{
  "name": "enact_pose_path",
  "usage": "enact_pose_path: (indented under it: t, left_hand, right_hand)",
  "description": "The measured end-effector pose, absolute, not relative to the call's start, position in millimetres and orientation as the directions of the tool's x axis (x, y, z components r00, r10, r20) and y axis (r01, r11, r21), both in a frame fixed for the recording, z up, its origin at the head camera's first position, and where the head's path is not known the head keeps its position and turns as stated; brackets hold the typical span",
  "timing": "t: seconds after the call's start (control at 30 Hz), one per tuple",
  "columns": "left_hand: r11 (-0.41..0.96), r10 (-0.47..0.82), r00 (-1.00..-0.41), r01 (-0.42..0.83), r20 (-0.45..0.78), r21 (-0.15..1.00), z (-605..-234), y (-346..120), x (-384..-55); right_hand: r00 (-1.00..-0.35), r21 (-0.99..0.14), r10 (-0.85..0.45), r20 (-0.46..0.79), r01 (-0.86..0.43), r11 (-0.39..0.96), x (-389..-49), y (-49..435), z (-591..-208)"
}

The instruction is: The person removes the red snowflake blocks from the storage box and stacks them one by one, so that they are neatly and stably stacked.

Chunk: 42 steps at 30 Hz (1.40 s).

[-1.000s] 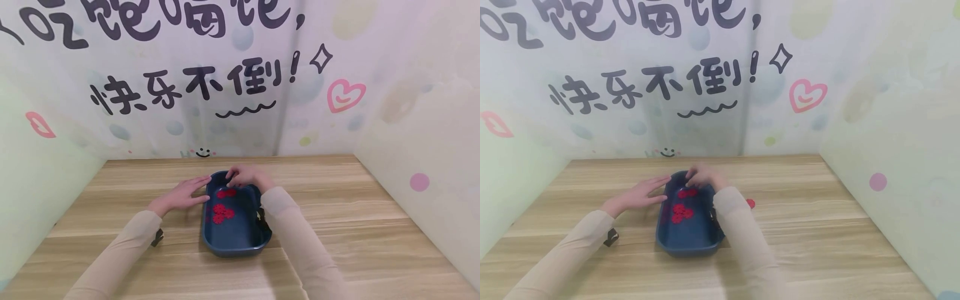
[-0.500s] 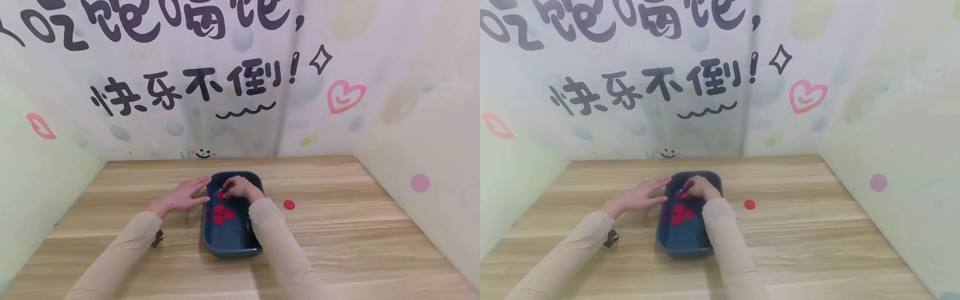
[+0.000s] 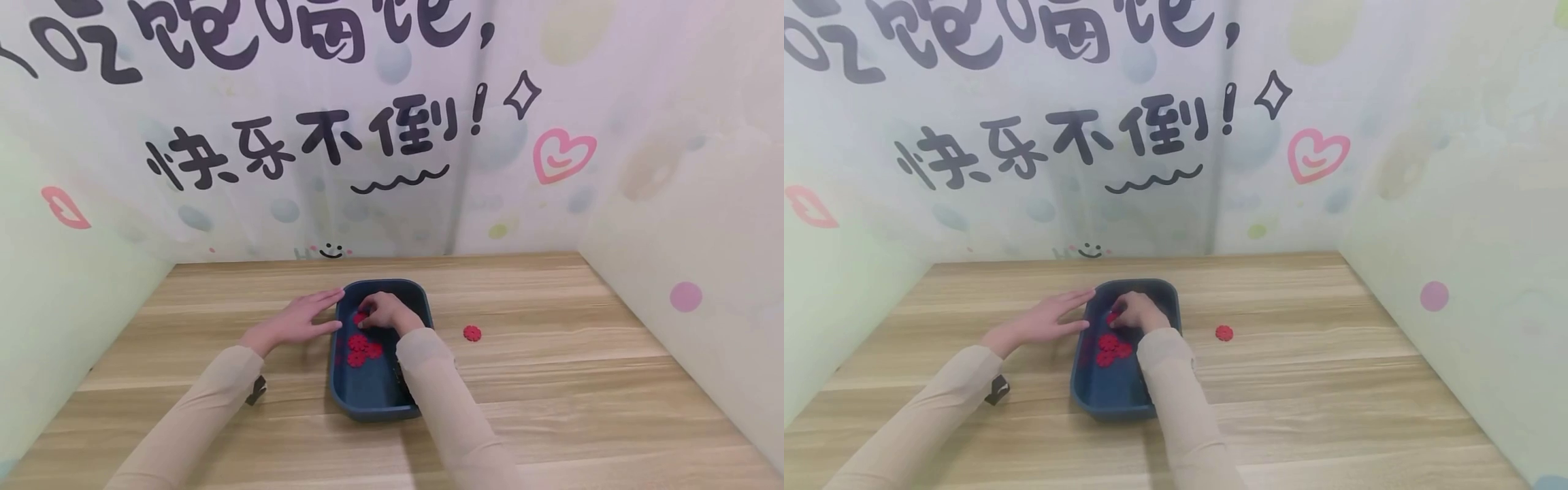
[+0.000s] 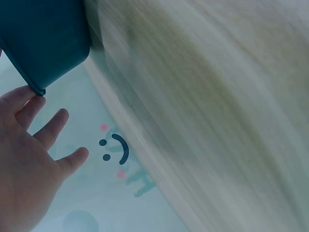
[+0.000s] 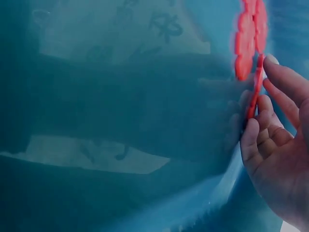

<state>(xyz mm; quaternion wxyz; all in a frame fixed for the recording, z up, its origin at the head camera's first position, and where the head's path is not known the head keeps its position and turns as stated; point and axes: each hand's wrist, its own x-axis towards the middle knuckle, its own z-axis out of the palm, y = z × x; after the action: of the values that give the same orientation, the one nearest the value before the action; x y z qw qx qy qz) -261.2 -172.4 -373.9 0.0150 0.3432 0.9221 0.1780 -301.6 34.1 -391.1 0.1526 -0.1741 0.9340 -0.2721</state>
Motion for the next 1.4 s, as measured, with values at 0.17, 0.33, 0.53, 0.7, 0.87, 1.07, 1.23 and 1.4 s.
enact_pose_path:
  t: [0.17, 0.33, 0.53, 0.7, 0.87, 1.07, 1.23, 1.4]
  left_hand:
    - [0.7, 0.638, -0.764, 0.628, 0.097, 0.34, -373.9, -172.3, -260.5]
    - [0.7, 0.634, -0.767, 0.623, 0.095, 0.349, -373.7, -172.2, -259.2]
    - [0.704, 0.629, -0.772, 0.617, 0.095, 0.351, -373.9, -172.8, -259.0]
    - [0.703, 0.629, -0.771, 0.62, 0.101, 0.348, -374.1, -173.2, -259.3]
    - [0.708, 0.628, -0.773, 0.615, 0.089, 0.347, -373.7, -172.8, -259.3]
    - [0.714, 0.623, -0.778, 0.606, 0.078, 0.35, -373.2, -172.0, -259.3]
    - [0.714, 0.623, -0.778, 0.607, 0.079, 0.349, -372.5, -171.6, -259.1]
    - [0.711, 0.625, -0.776, 0.609, 0.083, 0.352, -371.3, -171.2, -258.0]
  right_hand:
    - [-0.906, -0.531, -0.382, -0.179, -0.238, 0.813, -300.7, 31.7, -392.9]
    - [-0.91, -0.519, -0.372, -0.185, -0.231, 0.823, -299.4, 30.9, -393.2]
    - [-0.907, -0.531, -0.375, -0.19, -0.227, 0.817, -299.6, 30.2, -391.6]
    - [-0.904, -0.562, -0.389, -0.175, -0.233, 0.794, -300.3, 30.5, -392.2]
    - [-0.901, -0.574, -0.405, -0.157, -0.251, 0.779, -301.7, 30.6, -395.4]
    - [-0.897, -0.583, -0.419, -0.141, -0.267, 0.767, -303.4, 29.3, -398.0]
    - [-0.89, -0.576, -0.434, -0.136, -0.285, 0.766, -303.4, 29.2, -397.3]
    - [-0.878, -0.56, -0.451, -0.16, -0.296, 0.774, -302.8, 29.8, -396.2]
